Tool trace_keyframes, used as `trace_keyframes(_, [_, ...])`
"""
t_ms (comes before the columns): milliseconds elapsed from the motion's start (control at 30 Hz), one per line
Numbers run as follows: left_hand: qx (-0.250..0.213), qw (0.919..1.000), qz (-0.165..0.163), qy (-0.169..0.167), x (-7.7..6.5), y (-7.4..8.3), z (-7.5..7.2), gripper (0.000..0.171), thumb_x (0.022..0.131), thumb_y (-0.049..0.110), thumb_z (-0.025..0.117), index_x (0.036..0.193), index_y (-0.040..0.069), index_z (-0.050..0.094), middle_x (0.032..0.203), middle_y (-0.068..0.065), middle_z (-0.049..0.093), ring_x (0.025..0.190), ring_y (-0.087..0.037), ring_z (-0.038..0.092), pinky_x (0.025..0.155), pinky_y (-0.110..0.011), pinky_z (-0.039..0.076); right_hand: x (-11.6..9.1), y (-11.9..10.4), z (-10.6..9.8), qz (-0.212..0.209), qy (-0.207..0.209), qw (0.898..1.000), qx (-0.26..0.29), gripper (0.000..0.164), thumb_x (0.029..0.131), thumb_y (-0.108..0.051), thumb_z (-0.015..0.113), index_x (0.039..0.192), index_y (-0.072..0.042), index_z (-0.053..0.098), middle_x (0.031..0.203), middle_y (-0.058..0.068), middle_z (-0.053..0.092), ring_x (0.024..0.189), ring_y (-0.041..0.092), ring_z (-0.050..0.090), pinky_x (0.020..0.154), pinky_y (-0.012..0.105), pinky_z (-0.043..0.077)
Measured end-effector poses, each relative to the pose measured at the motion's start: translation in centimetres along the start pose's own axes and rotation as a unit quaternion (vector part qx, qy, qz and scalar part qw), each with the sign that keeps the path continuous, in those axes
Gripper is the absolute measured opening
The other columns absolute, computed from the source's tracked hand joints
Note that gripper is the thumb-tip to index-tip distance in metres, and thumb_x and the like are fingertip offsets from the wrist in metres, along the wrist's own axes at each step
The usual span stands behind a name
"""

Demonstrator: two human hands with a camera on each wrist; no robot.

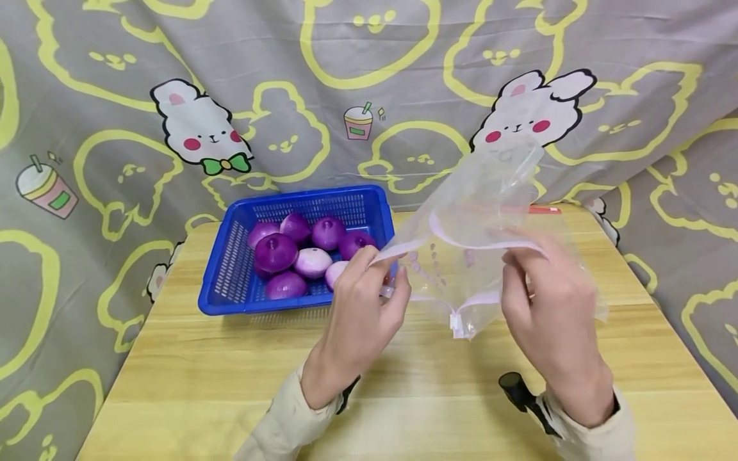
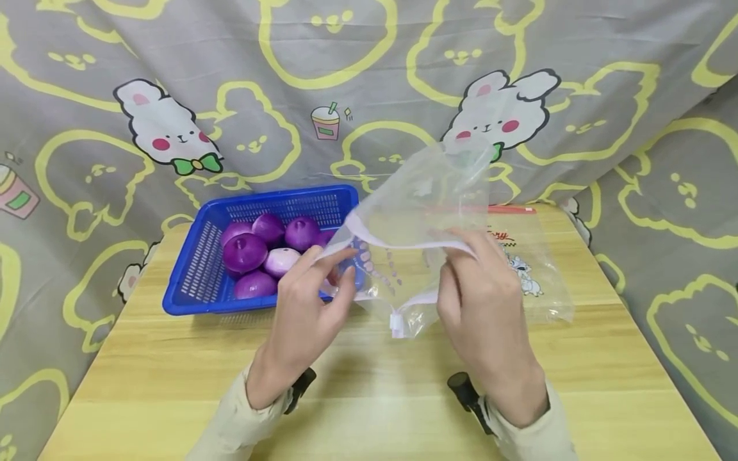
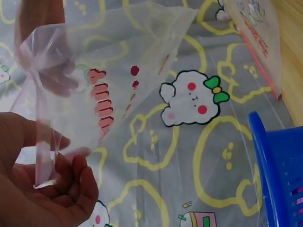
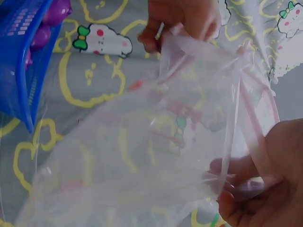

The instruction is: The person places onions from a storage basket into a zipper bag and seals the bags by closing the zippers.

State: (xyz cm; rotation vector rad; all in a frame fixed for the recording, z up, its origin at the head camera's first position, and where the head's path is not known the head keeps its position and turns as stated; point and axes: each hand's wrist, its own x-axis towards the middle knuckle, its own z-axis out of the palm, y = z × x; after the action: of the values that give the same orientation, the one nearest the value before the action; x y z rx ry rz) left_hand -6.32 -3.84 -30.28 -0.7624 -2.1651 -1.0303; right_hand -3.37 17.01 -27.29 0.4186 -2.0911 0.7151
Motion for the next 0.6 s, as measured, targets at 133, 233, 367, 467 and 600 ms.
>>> trace_keyframes(133, [0.032,0.997,-0.044,-0.055,0.0,-0.2,0.0,0.01,0.088,0.003,0.061,0.098,0.001,0.064,0.072,-0.001,0.047,0.066,-0.014,0.046,0.056,-0.025,0.04,0.2,0.6,-0.1,0.038,-0.018,0.999,-0.013,0.034,0.085,-0.001,0.069,0.119,-0.002,0.069,0.107,0.017,0.065,0.079,0.025,0.057,0.067,0.022,0.04])
trace_keyframes(233, [0.053,0.9895,-0.079,-0.109,0.0,-0.4,0.2,0.029,0.087,0.003,0.061,0.116,0.0,0.06,0.076,-0.002,0.057,0.066,-0.016,0.054,0.058,-0.031,0.048,0.0,1.2,0.0,0.064,-0.059,0.996,-0.037,0.06,0.079,0.008,0.067,0.135,-0.013,0.063,0.098,0.019,0.055,0.074,0.026,0.048,0.063,0.03,0.035])
trace_keyframes(367, [0.061,0.9808,-0.115,-0.145,0.1,-0.7,0.5,0.022,0.085,0.006,0.063,0.106,0.003,0.06,0.073,-0.004,0.061,0.061,-0.02,0.058,0.056,-0.037,0.051,-0.2,2.0,-0.1,0.074,-0.093,0.989,-0.086,0.075,0.074,0.014,0.049,0.139,-0.022,0.06,0.083,0.015,0.045,0.064,0.026,0.038,0.054,0.036,0.027])
trace_keyframes(467, [0.062,0.9762,-0.135,-0.158,0.3,-0.9,0.5,0.017,0.084,0.01,0.064,0.099,0.005,0.061,0.066,-0.002,0.057,0.057,-0.019,0.056,0.054,-0.036,0.049,0.0,2.2,-0.1,0.062,-0.082,0.988,-0.115,0.075,0.072,0.015,0.041,0.134,-0.021,0.065,0.079,0.015,0.044,0.061,0.03,0.037,0.055,0.038,0.023])
trace_keyframes(600, [0.071,0.9681,-0.15,-0.188,0.4,-1.1,0.3,0.031,0.083,0.016,0.066,0.113,0.006,0.064,0.065,0.0,0.057,0.057,-0.017,0.055,0.055,-0.036,0.049,0.5,2.0,-0.2,0.041,-0.063,0.989,-0.129,0.071,0.073,0.015,0.037,0.128,-0.017,0.068,0.077,0.018,0.044,0.068,0.036,0.04,0.06,0.044,0.021])
